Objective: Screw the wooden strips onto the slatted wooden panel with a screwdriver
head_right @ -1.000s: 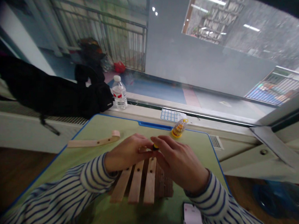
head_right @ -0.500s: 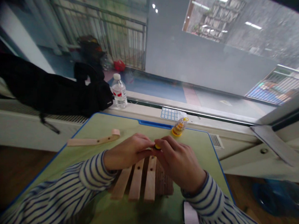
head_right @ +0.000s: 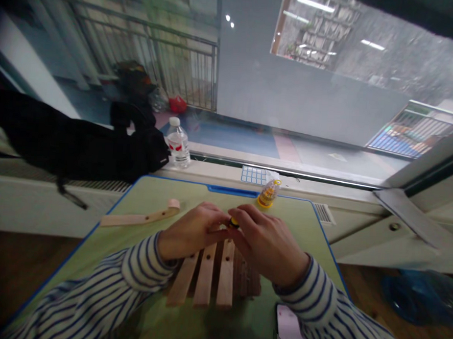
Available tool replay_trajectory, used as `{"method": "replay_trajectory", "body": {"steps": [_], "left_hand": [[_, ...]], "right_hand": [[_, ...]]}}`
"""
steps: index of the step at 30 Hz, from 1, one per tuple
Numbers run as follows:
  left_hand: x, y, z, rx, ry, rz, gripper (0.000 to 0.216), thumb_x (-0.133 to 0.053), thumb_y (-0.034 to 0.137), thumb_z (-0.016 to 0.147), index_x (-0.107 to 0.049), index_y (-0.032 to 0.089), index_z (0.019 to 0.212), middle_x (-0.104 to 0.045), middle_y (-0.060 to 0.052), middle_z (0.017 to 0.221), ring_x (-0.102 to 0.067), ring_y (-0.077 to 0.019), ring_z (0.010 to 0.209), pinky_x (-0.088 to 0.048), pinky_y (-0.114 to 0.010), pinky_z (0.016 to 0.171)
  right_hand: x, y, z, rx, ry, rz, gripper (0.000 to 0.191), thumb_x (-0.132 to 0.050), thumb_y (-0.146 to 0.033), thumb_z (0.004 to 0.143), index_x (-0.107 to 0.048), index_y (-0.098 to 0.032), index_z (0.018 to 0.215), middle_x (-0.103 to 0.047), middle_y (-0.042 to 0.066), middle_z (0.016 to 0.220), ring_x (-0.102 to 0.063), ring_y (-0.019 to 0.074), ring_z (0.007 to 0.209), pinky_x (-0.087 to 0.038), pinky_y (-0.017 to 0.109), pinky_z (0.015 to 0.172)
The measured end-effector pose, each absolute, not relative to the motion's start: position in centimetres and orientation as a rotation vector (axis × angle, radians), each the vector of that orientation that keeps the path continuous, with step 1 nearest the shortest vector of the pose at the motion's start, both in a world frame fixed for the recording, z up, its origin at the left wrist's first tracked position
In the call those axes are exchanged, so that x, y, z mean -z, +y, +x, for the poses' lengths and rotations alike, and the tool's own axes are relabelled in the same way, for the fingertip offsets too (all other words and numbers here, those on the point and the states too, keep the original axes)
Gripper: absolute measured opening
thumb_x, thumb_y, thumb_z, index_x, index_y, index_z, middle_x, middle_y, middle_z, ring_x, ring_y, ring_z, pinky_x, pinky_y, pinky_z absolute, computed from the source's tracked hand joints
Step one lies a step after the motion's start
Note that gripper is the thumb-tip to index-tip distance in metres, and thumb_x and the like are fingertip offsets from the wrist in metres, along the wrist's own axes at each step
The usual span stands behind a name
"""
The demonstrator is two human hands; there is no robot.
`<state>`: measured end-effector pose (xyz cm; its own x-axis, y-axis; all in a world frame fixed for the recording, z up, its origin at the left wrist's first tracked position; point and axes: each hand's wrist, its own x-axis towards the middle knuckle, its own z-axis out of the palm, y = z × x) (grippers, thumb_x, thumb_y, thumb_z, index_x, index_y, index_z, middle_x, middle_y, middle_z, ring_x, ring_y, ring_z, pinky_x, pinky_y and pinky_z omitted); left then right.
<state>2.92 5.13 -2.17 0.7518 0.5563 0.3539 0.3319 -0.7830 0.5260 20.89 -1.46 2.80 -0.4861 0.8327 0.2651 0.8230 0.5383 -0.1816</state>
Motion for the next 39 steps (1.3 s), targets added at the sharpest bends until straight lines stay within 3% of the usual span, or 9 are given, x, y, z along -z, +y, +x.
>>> {"method": "replay_trajectory", "body": {"steps": [3, 7, 22, 31, 39], "left_hand": [[2.2, 5.1, 2.9, -0.690, 0.680, 2.510, 0.021, -0.054, 0.037, 0.087, -0.065, 0.018, 0.086, -0.063, 0.000, 0.072, -0.057, -0.0128, 0.069, -0.038, -0.024, 0.069], [2.2, 5.2, 2.9, -0.678, 0.660, 2.541, 0.021, -0.053, 0.036, 0.088, -0.065, 0.018, 0.085, -0.063, 0.001, 0.070, -0.056, -0.0128, 0.068, -0.037, -0.024, 0.069], [2.4, 5.3, 2.9, -0.643, 0.575, 2.524, 0.027, -0.042, 0.029, 0.094, -0.064, 0.015, 0.088, -0.065, -0.004, 0.078, -0.059, -0.0125, 0.074, -0.041, -0.023, 0.070], [2.0, 5.3, 2.7, -0.693, 0.637, 2.527, 0.023, -0.055, 0.038, 0.086, -0.066, 0.020, 0.095, -0.066, 0.000, 0.075, -0.058, -0.0124, 0.070, -0.039, -0.023, 0.069], [2.1, 5.4, 2.7, -0.688, 0.670, 2.549, 0.024, -0.054, 0.037, 0.087, -0.068, 0.018, 0.091, -0.065, -0.001, 0.070, -0.058, -0.0127, 0.067, -0.040, -0.025, 0.068]], "right_hand": [[-3.3, -1.5, 21.0, -0.037, -2.501, -1.300, 0.034, -0.047, -0.027, 0.090, -0.046, -0.018, 0.123, -0.057, 0.010, 0.120, -0.061, 0.0200, 0.096, -0.051, 0.036, 0.079], [-3.3, -1.5, 21.2, -0.037, -2.554, -1.270, 0.027, -0.045, -0.021, 0.090, -0.053, -0.019, 0.115, -0.060, 0.008, 0.115, -0.061, 0.0193, 0.096, -0.050, 0.036, 0.081], [-1.7, -0.9, 21.1, -0.014, -2.426, -1.386, 0.022, -0.041, -0.033, 0.093, -0.054, -0.019, 0.103, -0.061, 0.005, 0.099, -0.061, 0.0167, 0.084, -0.047, 0.031, 0.071], [-1.8, -1.0, 20.9, -0.044, -2.423, -1.400, 0.021, -0.041, -0.033, 0.093, -0.054, -0.020, 0.101, -0.061, 0.004, 0.097, -0.061, 0.0160, 0.079, -0.047, 0.031, 0.068], [-3.2, -1.2, 21.1, -0.035, -2.515, -1.315, 0.035, -0.047, -0.030, 0.090, -0.047, -0.019, 0.123, -0.059, 0.008, 0.118, -0.061, 0.0196, 0.096, -0.050, 0.036, 0.081]]}}
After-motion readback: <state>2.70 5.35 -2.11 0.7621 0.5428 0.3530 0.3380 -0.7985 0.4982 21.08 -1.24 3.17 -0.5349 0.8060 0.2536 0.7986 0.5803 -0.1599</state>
